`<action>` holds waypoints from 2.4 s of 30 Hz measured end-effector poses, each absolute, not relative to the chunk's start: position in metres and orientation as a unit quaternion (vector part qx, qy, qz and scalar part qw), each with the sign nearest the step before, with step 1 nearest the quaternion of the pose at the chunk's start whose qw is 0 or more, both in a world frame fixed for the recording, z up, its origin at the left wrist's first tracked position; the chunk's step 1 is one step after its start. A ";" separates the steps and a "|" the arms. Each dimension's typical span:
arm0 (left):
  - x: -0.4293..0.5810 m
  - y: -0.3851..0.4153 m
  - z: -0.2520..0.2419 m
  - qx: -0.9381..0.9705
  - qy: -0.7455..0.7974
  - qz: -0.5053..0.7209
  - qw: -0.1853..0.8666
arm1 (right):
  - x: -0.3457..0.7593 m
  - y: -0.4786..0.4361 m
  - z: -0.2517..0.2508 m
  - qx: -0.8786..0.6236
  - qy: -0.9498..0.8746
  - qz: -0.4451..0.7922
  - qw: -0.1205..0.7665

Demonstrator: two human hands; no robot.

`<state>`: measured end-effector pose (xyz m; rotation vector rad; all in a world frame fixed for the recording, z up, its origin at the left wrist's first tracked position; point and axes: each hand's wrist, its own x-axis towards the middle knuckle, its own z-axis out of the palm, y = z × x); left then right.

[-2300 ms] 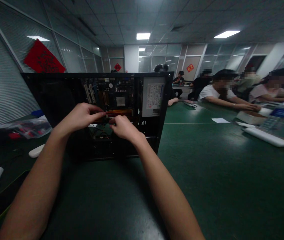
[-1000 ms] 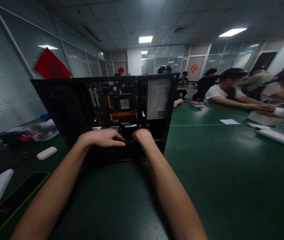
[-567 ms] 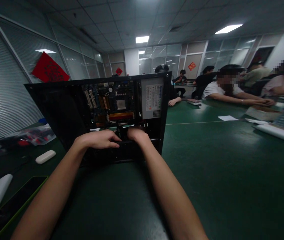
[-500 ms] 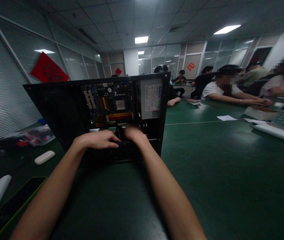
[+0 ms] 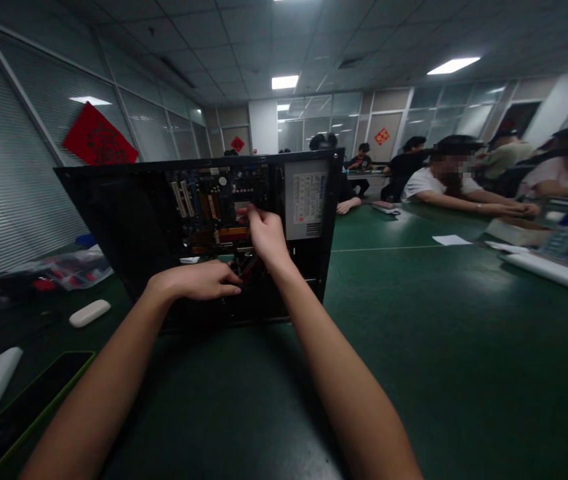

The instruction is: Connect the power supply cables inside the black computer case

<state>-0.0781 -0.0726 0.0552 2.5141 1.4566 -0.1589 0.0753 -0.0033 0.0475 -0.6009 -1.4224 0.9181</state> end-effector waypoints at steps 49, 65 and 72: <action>-0.137 -0.077 0.095 0.639 0.576 0.459 0.222 | 0.076 -0.024 0.056 -0.272 -0.660 0.418 0.563; -0.114 -0.105 0.104 0.738 0.518 0.319 0.291 | 0.080 -0.084 0.072 -0.200 -0.866 0.215 0.404; -0.121 -0.121 0.116 0.844 0.472 0.144 0.211 | 0.116 -0.068 0.087 -0.118 -0.773 0.450 0.431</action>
